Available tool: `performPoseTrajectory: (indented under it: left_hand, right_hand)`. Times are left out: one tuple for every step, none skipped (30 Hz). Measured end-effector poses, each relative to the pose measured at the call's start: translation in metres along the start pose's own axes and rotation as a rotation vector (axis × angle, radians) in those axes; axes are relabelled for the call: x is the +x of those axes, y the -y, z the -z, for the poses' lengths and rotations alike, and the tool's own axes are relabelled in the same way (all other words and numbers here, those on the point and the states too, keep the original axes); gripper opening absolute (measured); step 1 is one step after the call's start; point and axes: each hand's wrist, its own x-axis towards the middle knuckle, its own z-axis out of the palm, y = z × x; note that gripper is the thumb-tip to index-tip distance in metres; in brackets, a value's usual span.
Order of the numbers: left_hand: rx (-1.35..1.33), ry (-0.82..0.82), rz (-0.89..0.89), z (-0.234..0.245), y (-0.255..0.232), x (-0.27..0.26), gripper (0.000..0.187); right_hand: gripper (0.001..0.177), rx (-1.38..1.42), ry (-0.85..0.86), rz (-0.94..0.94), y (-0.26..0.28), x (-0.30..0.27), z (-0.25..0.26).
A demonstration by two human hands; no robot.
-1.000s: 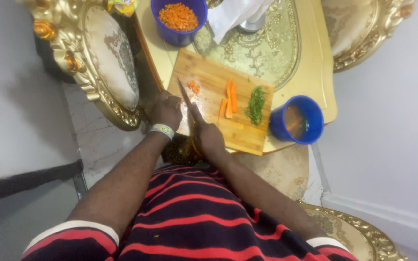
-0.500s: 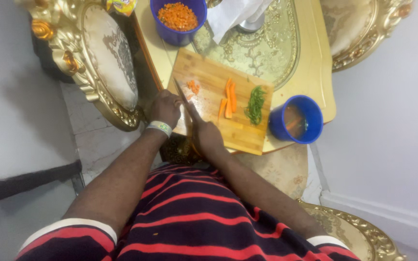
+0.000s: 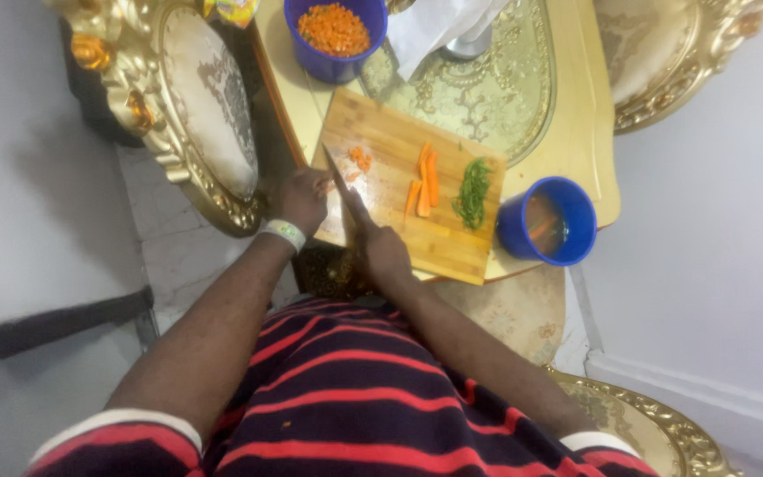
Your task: The person chops a carrot into small pieces on a wooden cutting board using a knife, while other bowls of chopped vegetables sit on the table nearby.
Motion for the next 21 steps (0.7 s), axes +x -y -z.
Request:
performPoseTrajectory:
  left_hand:
    - [-0.096,-0.021,0.043,-0.001,0.002,-0.001,0.033]
    - [-0.192,-0.042,0.086,-0.002,0.005,-0.003,0.049]
    - [-0.191,-0.043,0.087,-0.002,0.008,-0.005,0.049]
    - [-0.07,-0.196,-0.044,-0.001,0.014,-0.01,0.041]
    - [0.043,-0.343,-0.188,-0.005,0.016,-0.01,0.034]
    - [0.037,-0.34,-0.198,-0.008,0.021,-0.01,0.034]
    - [0.077,-0.309,-0.172,-0.009,0.028,-0.015,0.027]
    - [0.117,-0.277,-0.145,-0.012,0.032,-0.018,0.021]
    - [0.12,-0.28,-0.141,-0.015,0.036,-0.022,0.021]
    - [0.074,-0.255,-0.117,-0.017,0.039,-0.025,0.017]
    - [0.025,-0.226,-0.1,-0.018,0.039,-0.025,0.015]
    - [0.025,-0.225,-0.102,-0.016,0.039,-0.024,0.015]
    - [0.105,-0.177,-0.121,-0.016,0.037,-0.021,0.015]
    - [0.184,-0.128,-0.141,-0.016,0.035,-0.018,0.017]
    - [0.184,-0.127,-0.138,-0.014,0.033,-0.02,0.017]
    - [0.149,-0.138,-0.125,-0.013,0.031,-0.022,0.017]
    - [0.114,-0.151,-0.118,-0.011,0.028,-0.02,0.017]
    - [0.115,-0.153,-0.12,-0.008,0.026,-0.018,0.017]
    - [0.09,-0.161,-0.151,-0.007,0.024,-0.016,0.017]
    - [0.066,-0.169,-0.183,-0.007,0.023,-0.015,0.018]
    - [0.067,-0.166,-0.182,-0.006,0.022,-0.016,0.018]
  right_hand:
    - [0.075,-0.019,0.001,0.001,-0.001,0.002,0.0]
    - [0.076,-0.037,0.002,0.003,-0.001,0.003,0.0]
    - [0.076,-0.036,0.002,0.003,0.001,0.003,-0.001]
    - [0.074,-0.007,-0.012,0.024,0.001,0.003,-0.001]
    - [0.073,0.015,-0.034,0.035,-0.002,0.003,0.001]
    - [0.073,0.01,-0.042,0.028,-0.004,0.003,0.002]
    - [0.076,0.007,-0.013,0.003,-0.002,0.002,0.0]
    - [0.079,0.005,0.016,-0.022,-0.001,0.001,-0.002]
    - [0.079,0.007,0.019,-0.018,0.0,0.001,-0.002]
    - [0.081,0.005,0.002,0.009,-0.001,0.002,-0.002]
    - [0.082,0.002,-0.019,0.029,-0.001,0.002,-0.001]
    - [0.082,0.002,-0.021,0.028,0.001,0.003,-0.001]
    - [0.077,-0.002,-0.005,0.002,0.0,0.003,-0.001]
    - [0.072,-0.007,0.011,-0.023,-0.001,0.004,-0.001]
    - [0.072,-0.007,0.015,-0.023,-0.001,0.002,-0.002]
    - [0.071,-0.009,0.004,-0.018,0.0,0.0,-0.003]
    - [0.069,-0.013,-0.013,-0.014,0.0,0.0,-0.003]
    - [0.069,-0.013,-0.016,-0.013,0.0,0.001,-0.003]
    - [0.073,-0.008,0.0,-0.024,0.0,0.001,-0.003]
    - [0.077,-0.003,0.015,-0.035,-0.001,0.001,-0.003]
    - [0.077,-0.001,0.016,-0.037,0.0,0.0,-0.003]
